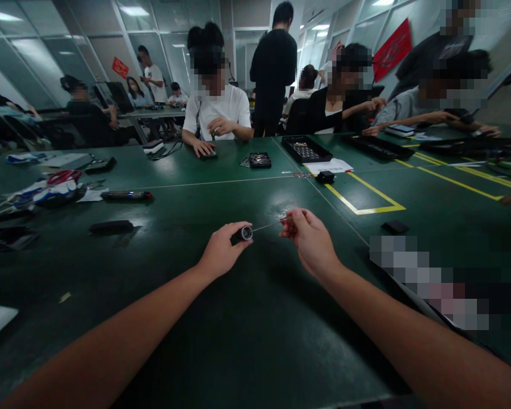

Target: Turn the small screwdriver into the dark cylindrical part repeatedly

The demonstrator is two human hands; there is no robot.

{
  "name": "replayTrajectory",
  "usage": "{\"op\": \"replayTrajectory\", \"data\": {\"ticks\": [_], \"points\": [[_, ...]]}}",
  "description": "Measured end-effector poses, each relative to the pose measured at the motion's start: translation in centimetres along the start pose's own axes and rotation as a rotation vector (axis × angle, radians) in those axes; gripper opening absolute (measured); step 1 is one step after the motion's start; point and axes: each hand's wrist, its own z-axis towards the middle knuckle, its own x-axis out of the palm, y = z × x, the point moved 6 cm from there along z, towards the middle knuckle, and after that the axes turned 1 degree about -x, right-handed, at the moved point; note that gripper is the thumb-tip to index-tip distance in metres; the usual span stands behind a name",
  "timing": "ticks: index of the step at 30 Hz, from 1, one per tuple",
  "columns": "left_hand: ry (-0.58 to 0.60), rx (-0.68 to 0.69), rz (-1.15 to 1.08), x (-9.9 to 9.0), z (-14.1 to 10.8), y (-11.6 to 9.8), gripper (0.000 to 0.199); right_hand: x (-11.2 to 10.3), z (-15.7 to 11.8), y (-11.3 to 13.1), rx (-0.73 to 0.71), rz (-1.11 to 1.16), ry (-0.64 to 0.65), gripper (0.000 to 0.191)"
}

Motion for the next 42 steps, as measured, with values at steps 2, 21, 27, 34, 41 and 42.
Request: {"op": "replayTrajectory", "data": {"ticks": [2, 21, 27, 34, 41, 42], "points": [[-0.004, 0.010, -0.013, 0.1, 0.0, 0.1, 0.036, 0.5, -0.4, 0.4, -0.066, -0.054, 0.035, 0.029], [-0.003, -0.004, -0.021, 0.0, -0.1, -0.2, 0.034, 1.7, -3.1, 3.6, -0.346, -0.423, 0.163, 0.024], [-0.001, 0.002, -0.025, 0.1, -0.1, -0.1, 0.035, 1.9, -3.3, 3.6, -0.360, -0.450, 0.177, 0.029], [0.024, 0.030, 0.002, 0.4, -0.2, 0.0, 0.036, 1.9, -3.3, 4.1, -0.393, -0.513, 0.144, 0.025], [0.010, 0.010, -0.015, 0.2, -0.1, 0.2, 0.035, 2.1, -3.1, 4.0, -0.357, -0.540, 0.204, 0.029], [0.010, 0.012, -0.016, 0.2, -0.1, 0.3, 0.035, 2.1, -3.1, 4.1, -0.362, -0.555, 0.209, 0.032]]}}
